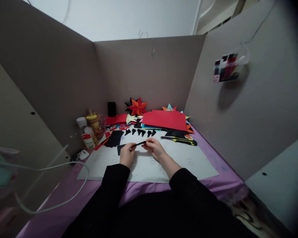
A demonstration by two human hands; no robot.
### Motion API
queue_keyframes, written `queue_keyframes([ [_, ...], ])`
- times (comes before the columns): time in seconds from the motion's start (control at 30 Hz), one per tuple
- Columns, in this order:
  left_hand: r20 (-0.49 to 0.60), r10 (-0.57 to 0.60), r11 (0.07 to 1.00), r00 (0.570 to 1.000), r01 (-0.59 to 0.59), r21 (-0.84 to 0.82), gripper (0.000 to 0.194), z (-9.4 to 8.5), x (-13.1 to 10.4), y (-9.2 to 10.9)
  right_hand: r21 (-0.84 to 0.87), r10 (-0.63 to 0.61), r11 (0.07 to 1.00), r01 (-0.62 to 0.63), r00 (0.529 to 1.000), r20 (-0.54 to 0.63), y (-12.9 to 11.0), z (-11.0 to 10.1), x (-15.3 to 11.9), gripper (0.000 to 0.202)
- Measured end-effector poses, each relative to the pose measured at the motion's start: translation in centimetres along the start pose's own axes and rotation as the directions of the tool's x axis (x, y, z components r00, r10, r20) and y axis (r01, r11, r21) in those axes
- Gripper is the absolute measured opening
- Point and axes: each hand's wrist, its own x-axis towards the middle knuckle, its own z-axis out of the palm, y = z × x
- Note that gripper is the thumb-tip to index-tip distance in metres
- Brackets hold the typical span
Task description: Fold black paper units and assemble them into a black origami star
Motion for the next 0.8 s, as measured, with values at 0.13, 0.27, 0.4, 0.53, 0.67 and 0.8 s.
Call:
queue_keyframes([
  [0.13,0.011,-0.01,1.0,1.0,0.01,0.002,0.018,-0.2,0.0,0.1,-0.029,-0.022,0.999,0.022,1.0,-0.007,0.0,0.1,-0.1,0.024],
  [0.27,0.042,-0.027,1.0,0.999,0.028,-0.006,0.023,-0.2,0.1,0.3,-0.099,-0.011,0.995,0.006,0.999,-0.05,0.1,0.2,-0.1,0.022],
  [0.4,0.088,-0.069,0.985,0.994,0.082,-0.155,0.024,0.0,0.0,0.5,-0.161,-0.071,0.985,0.058,0.994,-0.078,0.5,-0.1,0.2,0.023],
  [0.53,0.262,-0.14,0.879,0.955,0.241,-0.41,0.048,0.0,0.0,1.0,-0.294,-0.214,0.939,0.178,0.972,-0.094,0.9,-0.7,0.8,0.018],
  [0.67,0.39,-0.107,0.802,0.915,0.311,-0.51,0.07,-0.2,-0.1,1.5,-0.466,-0.329,0.841,0.276,0.944,-0.035,1.3,-1.1,1.0,0.011],
  [0.8,0.338,-0.201,0.871,0.919,0.325,-0.367,0.057,0.0,-0.2,1.5,-0.579,-0.31,0.752,0.315,0.944,0.111,1.6,-0.8,0.7,0.017],
])
